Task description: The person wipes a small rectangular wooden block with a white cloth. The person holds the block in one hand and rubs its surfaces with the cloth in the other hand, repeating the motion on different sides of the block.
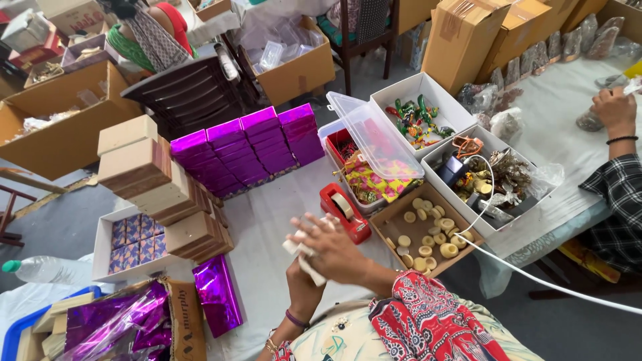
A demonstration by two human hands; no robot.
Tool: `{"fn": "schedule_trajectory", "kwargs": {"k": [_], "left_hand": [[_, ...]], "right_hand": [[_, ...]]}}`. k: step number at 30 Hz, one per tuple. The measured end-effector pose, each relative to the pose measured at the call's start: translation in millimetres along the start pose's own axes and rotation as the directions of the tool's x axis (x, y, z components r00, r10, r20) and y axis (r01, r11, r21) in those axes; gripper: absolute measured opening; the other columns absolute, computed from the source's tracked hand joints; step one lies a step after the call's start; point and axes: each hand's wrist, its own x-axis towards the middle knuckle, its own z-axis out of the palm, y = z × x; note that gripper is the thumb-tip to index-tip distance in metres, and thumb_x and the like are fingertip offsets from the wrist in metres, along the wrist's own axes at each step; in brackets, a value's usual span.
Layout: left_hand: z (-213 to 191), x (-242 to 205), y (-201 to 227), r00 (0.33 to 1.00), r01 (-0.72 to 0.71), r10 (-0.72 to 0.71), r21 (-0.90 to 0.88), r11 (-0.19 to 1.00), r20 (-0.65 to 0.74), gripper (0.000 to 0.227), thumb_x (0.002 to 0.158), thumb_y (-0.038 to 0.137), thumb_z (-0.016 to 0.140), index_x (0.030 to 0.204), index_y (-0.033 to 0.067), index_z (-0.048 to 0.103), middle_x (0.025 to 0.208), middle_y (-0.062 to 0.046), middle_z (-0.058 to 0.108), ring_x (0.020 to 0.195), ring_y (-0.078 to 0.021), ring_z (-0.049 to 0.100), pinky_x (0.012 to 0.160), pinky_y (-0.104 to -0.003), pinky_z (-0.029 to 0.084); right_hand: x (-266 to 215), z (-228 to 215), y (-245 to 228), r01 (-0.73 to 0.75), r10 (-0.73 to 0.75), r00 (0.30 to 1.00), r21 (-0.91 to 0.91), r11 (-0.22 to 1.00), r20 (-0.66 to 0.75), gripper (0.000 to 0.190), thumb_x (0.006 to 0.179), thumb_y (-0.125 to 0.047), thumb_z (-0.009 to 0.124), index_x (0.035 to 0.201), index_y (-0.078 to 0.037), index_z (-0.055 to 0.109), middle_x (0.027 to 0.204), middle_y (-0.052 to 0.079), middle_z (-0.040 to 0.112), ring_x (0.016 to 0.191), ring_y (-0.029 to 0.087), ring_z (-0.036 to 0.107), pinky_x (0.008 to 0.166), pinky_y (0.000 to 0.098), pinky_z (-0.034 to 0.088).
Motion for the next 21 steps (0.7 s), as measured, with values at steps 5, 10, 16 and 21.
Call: {"fn": "schedule_trajectory", "kwargs": {"k": [5, 10, 16, 21], "left_hand": [[-6, 3, 12, 0.989, 0.149, -0.148, 0.041, 0.988, -0.015, 0.038, 0.076, 0.010, 0.083, 0.112, 0.0022, 0.071, 0.098, -0.011, 0.077, 0.090, -0.0265, 0.077, 0.078, -0.035, 0.060], [-6, 10, 12, 0.977, -0.212, 0.209, -0.101, 0.972, -0.032, 0.048, 0.075, 0.001, 0.075, 0.121, -0.0047, 0.063, 0.113, -0.023, 0.070, 0.103, -0.0384, 0.070, 0.086, -0.042, 0.053], [-3, 18, 12, 0.987, 0.143, -0.142, -0.004, 0.990, 0.071, 0.035, 0.076, 0.009, 0.082, 0.109, 0.0025, 0.072, 0.095, -0.010, 0.077, 0.087, -0.0237, 0.078, 0.076, -0.032, 0.061], [-6, 21, -4, 0.999, 0.013, -0.003, -0.284, 0.959, 0.036, 0.045, 0.068, 0.003, 0.082, 0.109, -0.0010, 0.065, 0.098, -0.013, 0.074, 0.089, -0.0294, 0.074, 0.075, -0.035, 0.058]], "right_hand": [[0, 11, 9, -0.230, 0.238, 0.971, 0.151, 0.961, -0.034, 0.040, 0.106, -0.030, 0.052, 0.144, -0.019, 0.061, 0.163, 0.017, 0.036, 0.151, 0.039, 0.026, 0.116, 0.0591, 0.017], [-1, 7, -17, 0.008, -0.008, 0.999, -0.008, 1.000, -0.037, 0.040, 0.098, -0.036, 0.056, 0.133, -0.019, 0.067, 0.158, 0.012, 0.043, 0.149, 0.034, 0.033, 0.117, 0.0621, 0.015], [4, 12, 30, -0.314, 0.322, 0.946, 0.152, 0.937, -0.031, 0.038, 0.105, -0.032, 0.053, 0.138, -0.020, 0.067, 0.161, 0.015, 0.038, 0.152, 0.036, 0.028, 0.117, 0.0590, 0.016], [14, 15, 6, -0.157, 0.157, 0.988, 0.066, 0.985, 0.007, 0.044, 0.101, -0.038, 0.051, 0.140, -0.023, 0.063, 0.162, 0.011, 0.040, 0.152, 0.034, 0.031, 0.119, 0.0563, 0.020]]}}
